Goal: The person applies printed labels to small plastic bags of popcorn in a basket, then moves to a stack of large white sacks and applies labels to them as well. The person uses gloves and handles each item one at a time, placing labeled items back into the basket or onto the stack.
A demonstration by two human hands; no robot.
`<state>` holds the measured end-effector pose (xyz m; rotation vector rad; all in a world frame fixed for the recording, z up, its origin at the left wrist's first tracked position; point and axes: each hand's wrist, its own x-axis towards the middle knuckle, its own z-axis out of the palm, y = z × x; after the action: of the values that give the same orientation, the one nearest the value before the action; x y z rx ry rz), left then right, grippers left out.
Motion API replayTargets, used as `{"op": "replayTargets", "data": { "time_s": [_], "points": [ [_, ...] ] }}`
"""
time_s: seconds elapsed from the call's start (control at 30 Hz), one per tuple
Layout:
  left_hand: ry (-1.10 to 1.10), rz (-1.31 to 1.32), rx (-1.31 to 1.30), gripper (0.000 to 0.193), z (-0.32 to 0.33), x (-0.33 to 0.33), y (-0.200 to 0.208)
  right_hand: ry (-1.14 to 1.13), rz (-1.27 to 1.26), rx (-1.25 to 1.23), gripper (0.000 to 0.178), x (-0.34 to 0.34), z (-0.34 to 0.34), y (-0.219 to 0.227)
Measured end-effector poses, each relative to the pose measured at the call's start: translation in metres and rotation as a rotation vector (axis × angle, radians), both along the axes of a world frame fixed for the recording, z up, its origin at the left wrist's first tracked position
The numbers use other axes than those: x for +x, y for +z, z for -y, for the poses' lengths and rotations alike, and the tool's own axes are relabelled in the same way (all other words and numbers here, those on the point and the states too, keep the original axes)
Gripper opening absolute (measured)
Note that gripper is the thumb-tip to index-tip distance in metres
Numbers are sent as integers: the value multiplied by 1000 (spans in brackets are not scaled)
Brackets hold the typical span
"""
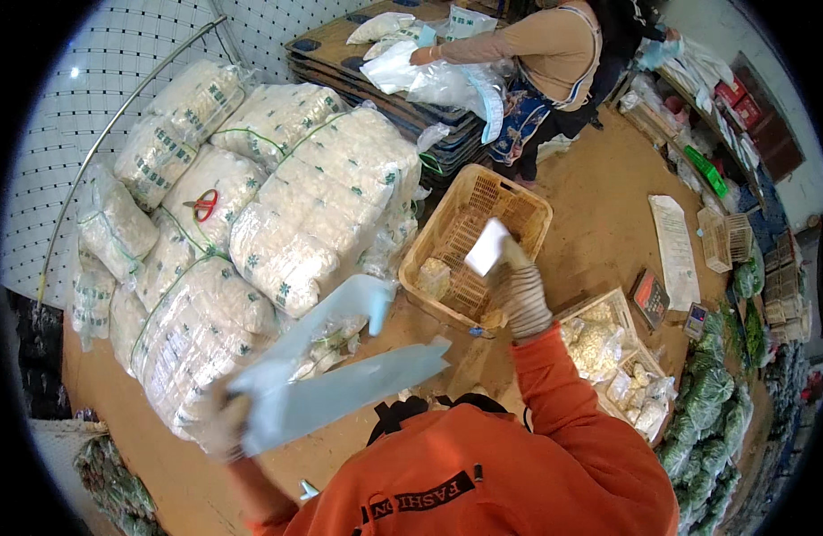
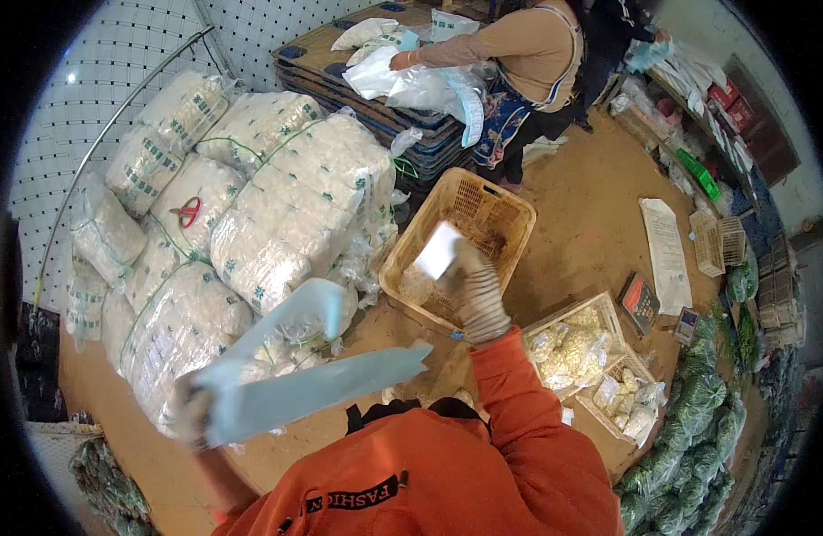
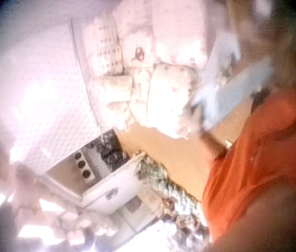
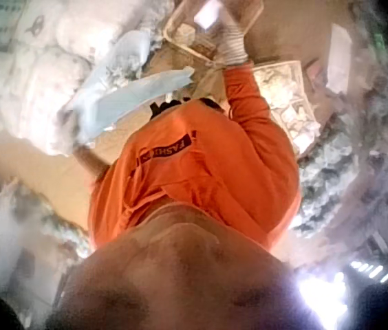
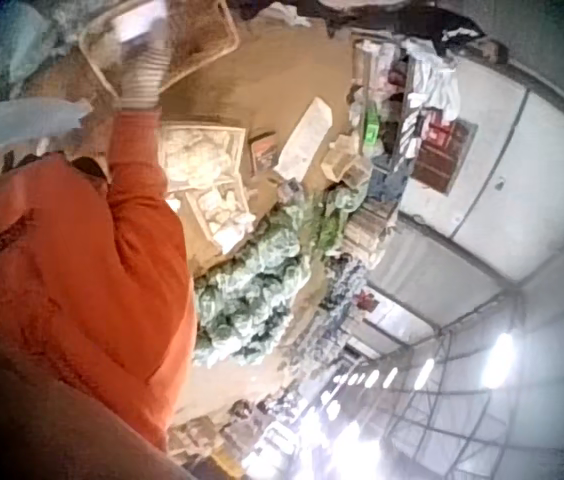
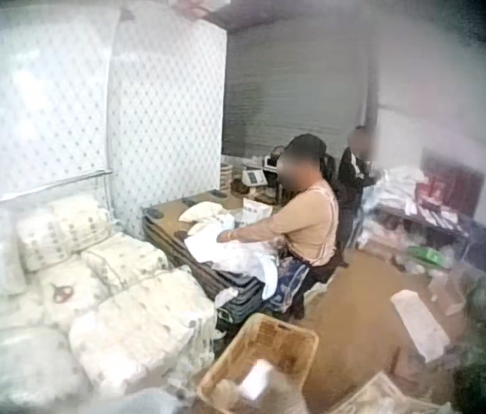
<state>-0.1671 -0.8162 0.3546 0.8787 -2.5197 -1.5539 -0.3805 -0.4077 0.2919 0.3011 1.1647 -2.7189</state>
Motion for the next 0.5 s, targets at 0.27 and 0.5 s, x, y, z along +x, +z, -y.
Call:
{"op": "replayTargets", "data": {
  "time_s": [0.27, 0.5],
  "points": [
    [342, -493, -555, 36, 99, 122, 144, 98, 50, 109, 67, -6, -37, -16],
    [-125, -29, 196, 52, 41, -20, 87, 159, 542, 442, 55, -34, -112, -150]
  ]
}}
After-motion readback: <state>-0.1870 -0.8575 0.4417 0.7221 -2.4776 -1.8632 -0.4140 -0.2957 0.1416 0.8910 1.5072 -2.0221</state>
